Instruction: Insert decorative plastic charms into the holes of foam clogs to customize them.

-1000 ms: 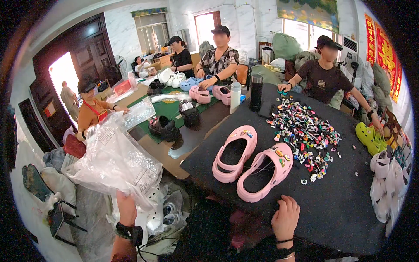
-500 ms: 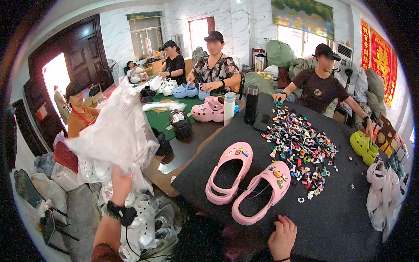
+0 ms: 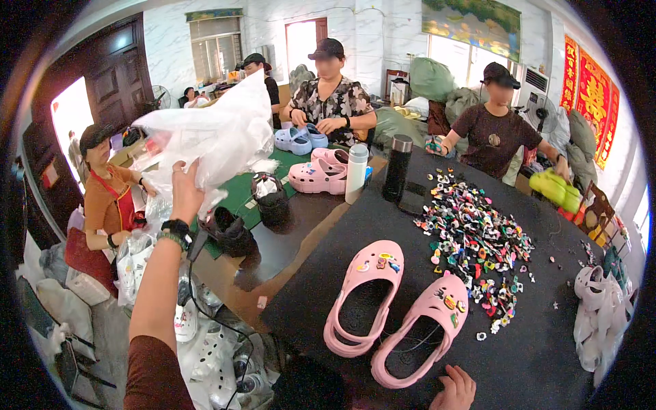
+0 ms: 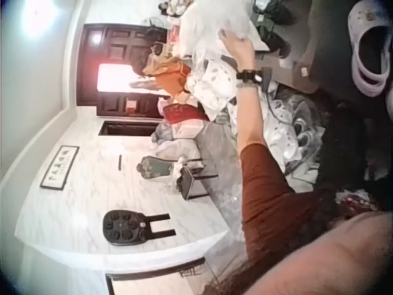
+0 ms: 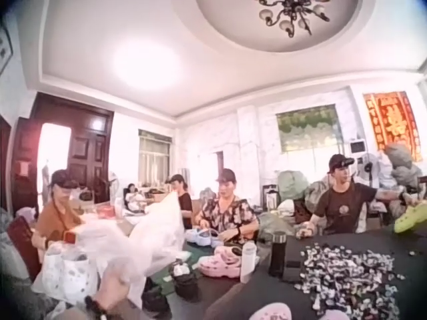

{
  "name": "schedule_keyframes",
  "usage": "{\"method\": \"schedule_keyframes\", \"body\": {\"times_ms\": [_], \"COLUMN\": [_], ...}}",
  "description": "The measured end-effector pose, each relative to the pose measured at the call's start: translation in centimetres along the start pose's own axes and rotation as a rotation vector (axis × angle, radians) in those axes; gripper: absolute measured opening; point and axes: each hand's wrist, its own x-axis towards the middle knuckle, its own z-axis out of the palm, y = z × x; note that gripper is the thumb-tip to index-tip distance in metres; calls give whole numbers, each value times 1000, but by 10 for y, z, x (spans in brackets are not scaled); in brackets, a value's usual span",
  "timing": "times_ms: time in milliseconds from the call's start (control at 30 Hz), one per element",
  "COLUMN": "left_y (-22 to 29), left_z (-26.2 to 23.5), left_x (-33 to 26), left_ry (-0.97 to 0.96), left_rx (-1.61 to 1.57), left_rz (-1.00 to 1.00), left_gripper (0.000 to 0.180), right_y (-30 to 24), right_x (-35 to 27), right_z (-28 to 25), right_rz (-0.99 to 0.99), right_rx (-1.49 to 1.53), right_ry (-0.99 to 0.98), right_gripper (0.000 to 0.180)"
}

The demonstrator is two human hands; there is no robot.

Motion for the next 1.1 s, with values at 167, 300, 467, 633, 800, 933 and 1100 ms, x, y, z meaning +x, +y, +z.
{"method": "schedule_keyframes", "body": {"times_ms": [167, 300, 467, 633, 800, 933, 1100], "left_y": [-13, -43, -59, -65, -87, -111, -177], "left_z": [23, 52, 45, 1, -25, -19, 2], "left_x": [3, -24, -53, -74, -109, -157, -183], "left_ry": [-332, -339, -304, -270, -383, -565, -430], "left_rx": [217, 220, 159, 506, 626, 700, 832], "left_rz": [-441, -555, -425, -373, -600, -734, -551], "left_gripper": [111, 132, 123, 90, 89, 86, 82], "right_y": [7, 18, 26, 33, 14, 15, 17], "right_x": [-8, -13, -21, -28, -19, -17, -17], "right_z": [3, 8, 13, 15, 5, 5, 9], "right_rz": [54, 57, 45, 56, 49, 74, 49], "right_rx": [-63, -57, -76, -72, -70, -74, -75], "right_ry": [-33, -38, -41, -44, -30, -47, -44], "right_gripper": [24, 24, 25, 27, 27, 26, 24]}}
